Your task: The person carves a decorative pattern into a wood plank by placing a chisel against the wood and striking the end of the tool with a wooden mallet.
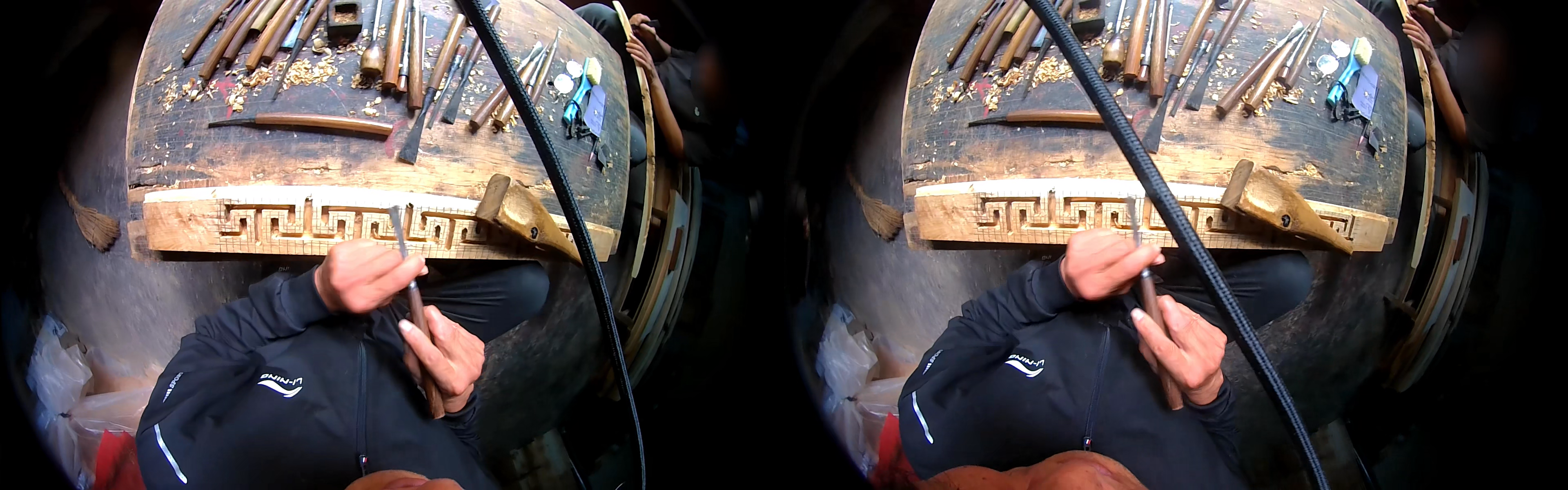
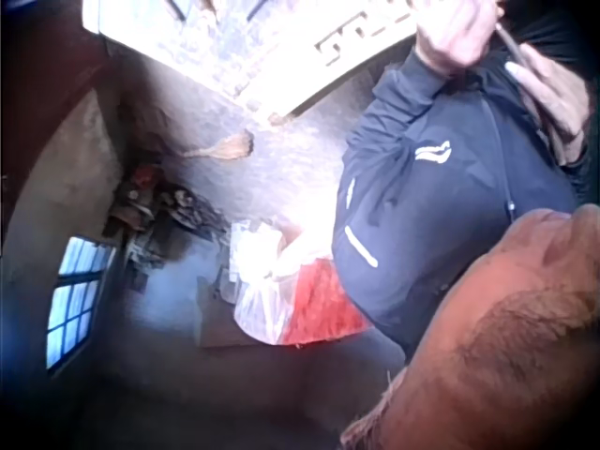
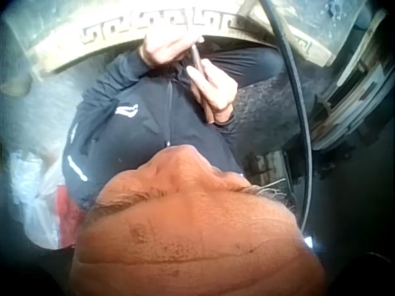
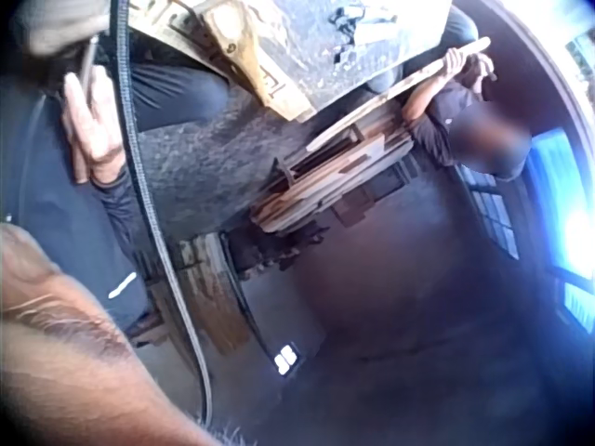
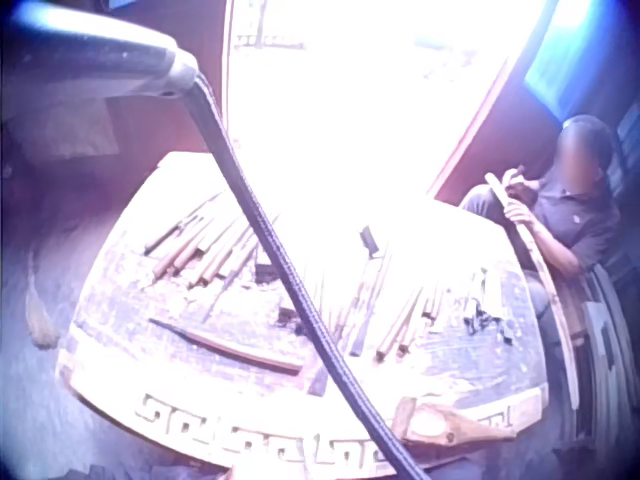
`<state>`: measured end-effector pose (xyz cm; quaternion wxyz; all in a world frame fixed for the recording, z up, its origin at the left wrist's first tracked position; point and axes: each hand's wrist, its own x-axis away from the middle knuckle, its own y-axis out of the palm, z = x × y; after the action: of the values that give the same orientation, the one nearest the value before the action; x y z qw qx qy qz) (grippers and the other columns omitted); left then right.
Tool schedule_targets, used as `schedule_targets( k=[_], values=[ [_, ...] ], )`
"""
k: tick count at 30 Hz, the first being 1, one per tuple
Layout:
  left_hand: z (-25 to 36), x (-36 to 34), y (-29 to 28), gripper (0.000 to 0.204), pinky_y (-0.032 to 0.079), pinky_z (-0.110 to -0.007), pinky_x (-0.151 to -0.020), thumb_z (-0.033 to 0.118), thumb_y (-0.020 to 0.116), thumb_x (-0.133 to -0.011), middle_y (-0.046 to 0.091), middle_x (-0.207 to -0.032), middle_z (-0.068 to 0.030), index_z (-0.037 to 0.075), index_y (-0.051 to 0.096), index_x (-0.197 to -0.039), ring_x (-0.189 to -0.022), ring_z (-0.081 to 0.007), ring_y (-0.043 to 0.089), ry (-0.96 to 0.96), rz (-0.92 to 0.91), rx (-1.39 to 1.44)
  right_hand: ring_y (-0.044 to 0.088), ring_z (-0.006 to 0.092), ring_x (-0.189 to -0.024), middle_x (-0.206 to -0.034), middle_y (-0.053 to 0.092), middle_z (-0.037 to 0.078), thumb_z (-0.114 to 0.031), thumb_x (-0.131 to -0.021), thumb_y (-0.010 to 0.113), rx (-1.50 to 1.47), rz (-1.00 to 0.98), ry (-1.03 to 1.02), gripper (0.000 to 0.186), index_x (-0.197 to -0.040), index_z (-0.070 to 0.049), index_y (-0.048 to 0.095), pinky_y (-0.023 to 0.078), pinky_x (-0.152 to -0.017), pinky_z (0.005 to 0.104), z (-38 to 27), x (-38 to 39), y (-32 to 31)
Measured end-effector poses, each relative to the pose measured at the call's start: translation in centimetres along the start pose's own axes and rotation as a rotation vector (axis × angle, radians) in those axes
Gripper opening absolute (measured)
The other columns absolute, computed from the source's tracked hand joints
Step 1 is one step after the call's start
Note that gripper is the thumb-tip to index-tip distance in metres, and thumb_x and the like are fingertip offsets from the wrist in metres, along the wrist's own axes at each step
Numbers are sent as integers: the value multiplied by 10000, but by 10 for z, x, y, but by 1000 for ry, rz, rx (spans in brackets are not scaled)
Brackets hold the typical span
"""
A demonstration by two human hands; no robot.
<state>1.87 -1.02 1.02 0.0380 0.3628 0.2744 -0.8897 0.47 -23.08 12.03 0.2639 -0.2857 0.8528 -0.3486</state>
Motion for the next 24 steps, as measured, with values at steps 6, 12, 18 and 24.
schedule_targets(
  k=[6, 12, 18, 24],
  values=[
    [3, -10, -21, 395, 452, -317, -474, 98, 895, -874, 707, -821, -40, -30, 769, -1225, -568, -138, 608, 121, -49, 59, 821, 421, -941, -1110, 755, 282, -1, -874, 841, -316, 1, 14, 465, -1322, 57, 730, 705, -844, 448, 1, 17, -7],
    [-4, -11, -27, 315, 415, -301, -467, 105, 898, -873, 595, -736, -12, -23, 778, -1135, -560, -125, 580, 135, -151, -28, 838, 379, -845, -957, 788, 270, -48, -962, 727, -290, 92, 52, 431, -1357, 117, 676, 701, -786, 446, -2, 20, 8],
    [-3, -10, -23, 285, 444, -308, -496, 97, 885, -851, 579, -734, -11, -3, 785, -1098, -583, -136, 593, 99, -173, -63, 843, 389, -874, -1003, 797, 251, 11, -867, 743, -212, 62, 90, 493, -1350, 108, 713, 710, -821, 452, -5, 14, 1],
    [-6, -3, -20, 397, 389, -315, -476, 162, 938, -860, 637, -750, -20, 5, 796, -1197, -552, -142, 559, 116, -155, -57, 846, 406, -898, -1009, 805, 252, 23, -835, 752, -185, 32, 91, 507, -1336, 103, 737, 713, -834, 459, -6, 6, -6]
  ],
)
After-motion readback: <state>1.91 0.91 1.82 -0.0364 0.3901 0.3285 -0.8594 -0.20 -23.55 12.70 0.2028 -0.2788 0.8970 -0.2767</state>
